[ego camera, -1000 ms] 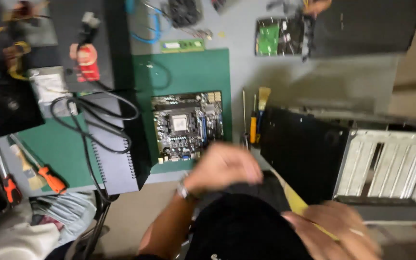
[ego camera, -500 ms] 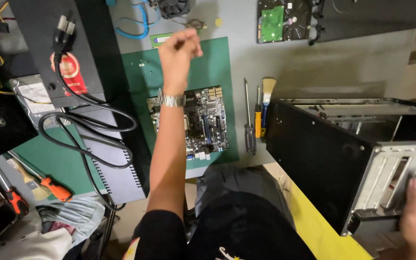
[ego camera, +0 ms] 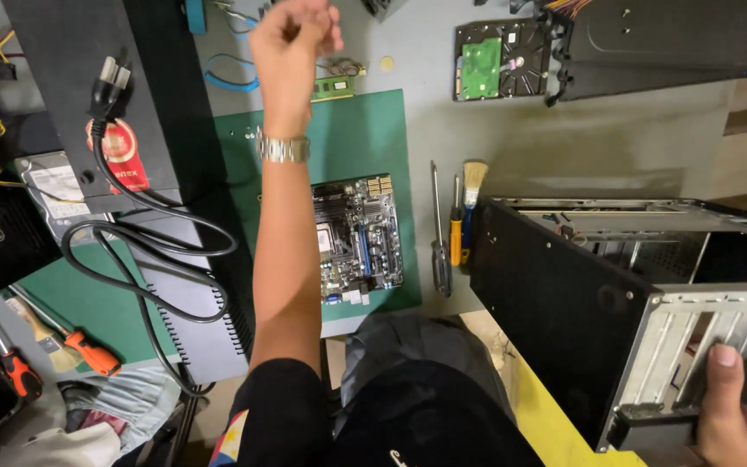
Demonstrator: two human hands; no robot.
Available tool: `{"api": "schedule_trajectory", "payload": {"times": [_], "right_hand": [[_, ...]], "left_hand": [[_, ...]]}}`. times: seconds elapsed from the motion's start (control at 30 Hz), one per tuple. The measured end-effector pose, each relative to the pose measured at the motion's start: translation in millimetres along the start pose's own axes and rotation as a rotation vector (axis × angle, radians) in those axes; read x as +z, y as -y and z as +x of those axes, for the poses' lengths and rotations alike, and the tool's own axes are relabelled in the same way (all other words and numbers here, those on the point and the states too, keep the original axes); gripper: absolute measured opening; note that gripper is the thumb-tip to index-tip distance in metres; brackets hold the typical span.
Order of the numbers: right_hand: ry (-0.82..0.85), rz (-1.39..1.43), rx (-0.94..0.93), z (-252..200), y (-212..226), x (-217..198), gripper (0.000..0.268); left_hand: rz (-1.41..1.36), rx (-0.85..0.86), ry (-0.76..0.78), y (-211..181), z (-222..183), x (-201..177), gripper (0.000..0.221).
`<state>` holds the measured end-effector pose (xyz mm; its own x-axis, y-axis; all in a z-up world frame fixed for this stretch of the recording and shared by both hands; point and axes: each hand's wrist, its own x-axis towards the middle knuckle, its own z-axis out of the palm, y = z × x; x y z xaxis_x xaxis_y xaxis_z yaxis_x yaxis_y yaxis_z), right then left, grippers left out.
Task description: Disassembling a computer and cleaning the interior of the case with a brush.
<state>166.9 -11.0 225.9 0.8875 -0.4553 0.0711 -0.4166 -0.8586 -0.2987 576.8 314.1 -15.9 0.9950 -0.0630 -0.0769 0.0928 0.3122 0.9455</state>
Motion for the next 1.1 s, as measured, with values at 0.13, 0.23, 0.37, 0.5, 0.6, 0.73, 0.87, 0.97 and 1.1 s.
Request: {"api": "schedule_trajectory", "payload": {"times": [0.13, 0.23, 0.37, 0.5, 0.6, 0.73, 0.87, 0.97, 1.1], "right_hand": [[0.014, 0.092, 0.067, -3, -2, 0, 0.044], [0.003, 0.079, 0.109, -5, -7, 1, 0.048], [-0.011, 0.116, 0.148, -2, -4, 3, 0.05], [-0.019, 0.143, 0.158, -1, -2, 4, 0.051], [-0.024, 0.174, 0.178, 0, 0, 4, 0.055], [0.018, 0.155, 0.16, 3, 0, -1, 0.054], [0.036, 0.101, 0.089, 4, -2, -6, 0.05], [0.08, 0.121, 0.077, 7, -8, -11, 0.052], [0.067, 0.138, 0.031, -7, -28, -22, 0.05]], "left_hand": [[0.057, 0.058, -0.012, 30, 25, -6, 0.02], [0.144, 0.187, 0.091, 53, 42, -15, 0.029], [0.393, 0.23, -0.042, 83, 71, -35, 0.036], [0.414, 0.026, -0.132, 60, 57, -20, 0.04], [0.19, -0.088, -0.104, 35, 28, 3, 0.018], [0.14, -0.041, -0.085, 45, -1, 4, 0.018], [0.062, -0.28, -0.058, 53, -35, 5, 0.023], [-0.092, -0.426, 0.018, 63, -67, 4, 0.02], [-0.012, -0.515, 0.185, 57, -116, 12, 0.018]]}}
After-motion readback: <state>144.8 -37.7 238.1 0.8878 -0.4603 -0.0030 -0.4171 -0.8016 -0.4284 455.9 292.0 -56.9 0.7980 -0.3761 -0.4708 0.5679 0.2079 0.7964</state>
